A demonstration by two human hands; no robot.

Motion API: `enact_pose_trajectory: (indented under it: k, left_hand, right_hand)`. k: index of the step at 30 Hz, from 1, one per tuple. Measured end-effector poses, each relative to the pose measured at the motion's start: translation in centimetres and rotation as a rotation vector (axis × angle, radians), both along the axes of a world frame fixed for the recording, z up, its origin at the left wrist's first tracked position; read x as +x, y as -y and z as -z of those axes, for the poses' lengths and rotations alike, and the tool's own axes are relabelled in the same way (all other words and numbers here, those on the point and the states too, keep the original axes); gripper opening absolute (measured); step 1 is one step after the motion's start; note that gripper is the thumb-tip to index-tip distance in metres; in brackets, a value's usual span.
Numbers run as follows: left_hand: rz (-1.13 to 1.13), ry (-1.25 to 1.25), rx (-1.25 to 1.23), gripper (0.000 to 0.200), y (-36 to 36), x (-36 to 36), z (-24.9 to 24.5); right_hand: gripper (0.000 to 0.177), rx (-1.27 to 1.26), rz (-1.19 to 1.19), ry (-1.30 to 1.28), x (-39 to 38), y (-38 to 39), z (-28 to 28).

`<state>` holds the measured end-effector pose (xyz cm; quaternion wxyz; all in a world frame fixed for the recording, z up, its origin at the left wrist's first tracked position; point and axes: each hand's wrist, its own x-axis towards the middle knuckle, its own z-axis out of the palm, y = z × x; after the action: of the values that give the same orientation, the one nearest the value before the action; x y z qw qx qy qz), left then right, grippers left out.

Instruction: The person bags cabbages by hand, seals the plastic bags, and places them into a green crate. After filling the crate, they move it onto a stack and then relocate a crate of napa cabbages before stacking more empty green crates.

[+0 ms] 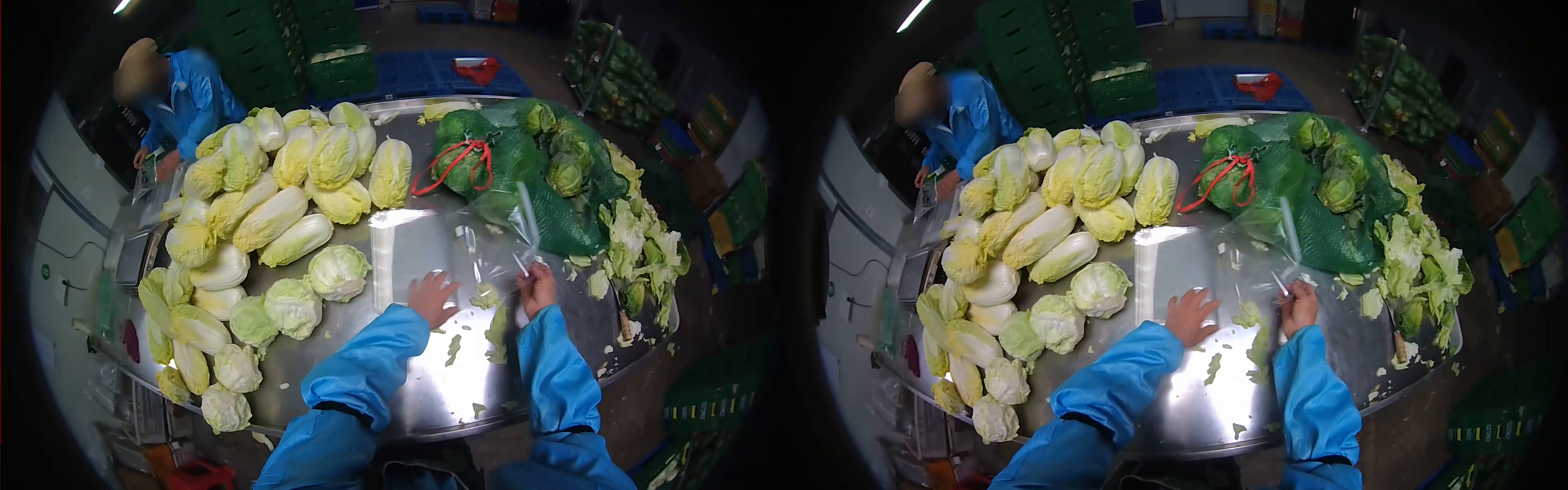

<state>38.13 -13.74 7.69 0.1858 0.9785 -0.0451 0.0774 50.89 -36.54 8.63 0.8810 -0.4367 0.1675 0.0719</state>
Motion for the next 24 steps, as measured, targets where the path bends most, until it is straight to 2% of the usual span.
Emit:
enact_pose_trajectory:
  k: [1,3,5,7,9,11,12,13,14,15,17,18,20,22,24]
  left_hand:
    - [-0.028,-0.106,0.024,0.052,-0.1,-0.3,0.7]
    - [-0.052,-0.093,0.007,0.052,-0.2,-0.5,1.7]
    - [-0.06,-0.105,0.006,0.054,-0.6,-0.7,1.6]
    - [-0.1,-0.099,-0.026,0.055,0.1,-0.7,-0.6]
    - [-0.13,-0.088,-0.058,0.055,0.9,-0.4,-4.0]
    - [-0.025,0.174,-0.773,0.059,1.3,0.1,-8.5]
    - [-0.022,0.177,-0.773,0.059,1.7,-0.5,-11.7]
    - [0.083,0.299,-0.715,0.057,1.9,-1.5,-15.4]
    - [0.181,0.422,-0.647,0.056,1.8,-2.3,-17.7]
    - [0.164,0.436,-0.632,0.056,1.2,-2.9,-18.7]
    - [0.337,0.48,-0.537,0.049,-0.1,-4.2,-20.2]
    - [0.32,0.491,-0.522,0.049,-1.0,-5.0,-20.2]
    - [0.301,0.36,-0.694,0.044,-3.0,-6.9,-19.5]
    - [0.254,0.416,-0.773,0.044,-3.6,-9.3,-21.0]
    - [0.115,0.416,-0.974,0.038,-4.0,-11.7,-22.4]
  right_hand:
    - [0.006,-0.009,0.003,0.003,0.5,1.6,-0.2]
    - [0.009,0.086,0.097,0.14,1.4,4.8,-0.9]
    - [0.009,0.058,0.08,0.227,0.8,7.1,-4.1]
    - [0.009,0.031,0.061,0.32,-0.5,8.0,-8.8]
    - [0.006,-0.108,-0.149,0.451,-3.0,6.6,-13.5]
    - [0.005,-0.214,-0.373,0.492,-6.5,3.8,-16.5]
    - [0.006,-0.257,-0.467,0.464,-8.0,2.5,-17.2]
    - [0.007,-0.295,-0.569,0.44,-9.2,0.9,-18.1]
    - [0.008,-0.192,-0.665,0.43,-10.5,-0.7,-19.5]
    - [0.009,-0.157,-0.722,0.417,-11.4,-2.1,-20.1]
    - [0.009,-0.111,-0.803,0.418,-12.8,-4.3,-21.4]
    - [0.009,-0.08,-0.854,0.374,-13.4,-5.2,-22.2]
    - [0.01,-0.046,-0.924,0.339,-14.4,-6.5,-23.5]
    - [0.012,-0.077,-1.077,0.384,-15.1,-7.8,-24.5]
    - [0.013,-0.028,-1.195,0.343,-16.1,-9.5,-25.0]
